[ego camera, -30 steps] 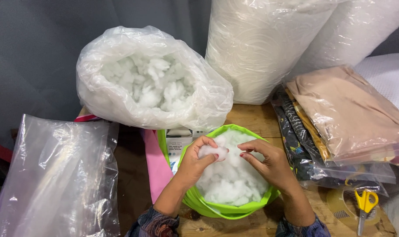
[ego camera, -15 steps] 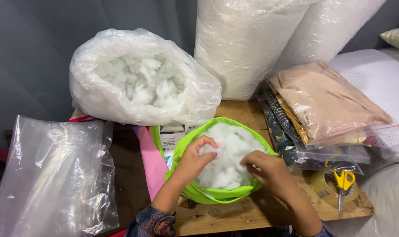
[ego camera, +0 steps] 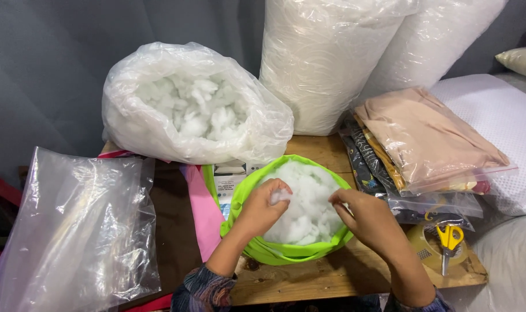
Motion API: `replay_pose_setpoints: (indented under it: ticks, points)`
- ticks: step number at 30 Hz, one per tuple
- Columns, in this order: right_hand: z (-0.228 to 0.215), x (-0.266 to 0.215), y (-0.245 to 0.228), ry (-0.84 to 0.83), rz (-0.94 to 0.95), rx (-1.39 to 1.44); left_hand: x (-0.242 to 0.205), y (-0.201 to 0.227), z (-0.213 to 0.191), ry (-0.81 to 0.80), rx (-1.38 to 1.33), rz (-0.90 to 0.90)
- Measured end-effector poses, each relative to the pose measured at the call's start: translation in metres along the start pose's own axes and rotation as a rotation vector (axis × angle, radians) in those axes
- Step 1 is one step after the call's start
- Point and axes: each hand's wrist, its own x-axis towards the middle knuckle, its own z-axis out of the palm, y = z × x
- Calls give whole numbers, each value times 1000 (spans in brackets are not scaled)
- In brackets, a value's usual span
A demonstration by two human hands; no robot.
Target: Stuffing a green pillowcase with white polyester fiberfill material at a workbench.
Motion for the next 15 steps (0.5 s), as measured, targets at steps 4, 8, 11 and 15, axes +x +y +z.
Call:
replay_pose_setpoints:
  ticks: [4,8,11,15]
  points:
    - [32,48,8,228,-32,-72,18,27,11,-15,5,23]
    - [76,71,9,-28,-51,-7,68,-53,27,-33,277,61]
    - [103,63,18,-163,-67,-174,85,-112,22,-89,598,12]
    - [58,63,11,-250,24,-89,80,-109,2,-3,462,3]
